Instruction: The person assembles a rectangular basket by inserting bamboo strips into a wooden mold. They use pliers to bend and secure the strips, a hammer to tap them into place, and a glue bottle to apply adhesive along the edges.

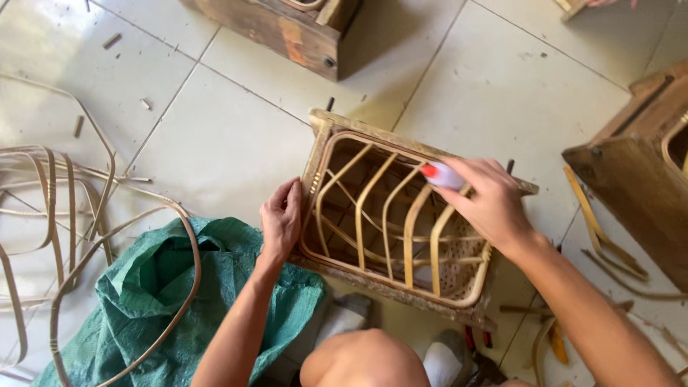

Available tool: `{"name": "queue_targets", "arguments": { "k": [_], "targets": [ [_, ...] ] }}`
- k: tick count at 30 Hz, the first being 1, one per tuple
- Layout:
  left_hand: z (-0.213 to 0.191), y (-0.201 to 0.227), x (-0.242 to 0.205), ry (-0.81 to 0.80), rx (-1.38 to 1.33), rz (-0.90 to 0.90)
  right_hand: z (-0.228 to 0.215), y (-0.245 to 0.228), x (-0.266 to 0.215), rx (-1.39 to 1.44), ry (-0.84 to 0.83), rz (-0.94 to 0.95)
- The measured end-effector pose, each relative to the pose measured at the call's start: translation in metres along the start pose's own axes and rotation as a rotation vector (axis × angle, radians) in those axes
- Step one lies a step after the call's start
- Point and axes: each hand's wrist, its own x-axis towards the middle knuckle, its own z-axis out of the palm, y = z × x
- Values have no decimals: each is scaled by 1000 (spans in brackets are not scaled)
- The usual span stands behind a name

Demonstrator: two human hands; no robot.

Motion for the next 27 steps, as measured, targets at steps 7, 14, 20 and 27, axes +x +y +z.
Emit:
{"name": "queue_targets", "arguments": {
  "k": [7, 14, 20, 27],
  "targets": [
    [-1, 15, -7, 84, 114, 118, 61, -1, 92, -228, -112, -153],
    [-2, 14, -10, 99, 78, 151, 71, -1, 102, -342, -118, -235],
    [-7, 22, -11, 75, 57, 108, 78, -6, 110, -371, -105, -284],
    [-7, 26, -11, 82, 68, 113, 71, -17, 119, -421, -123, -329]
  ]
}}
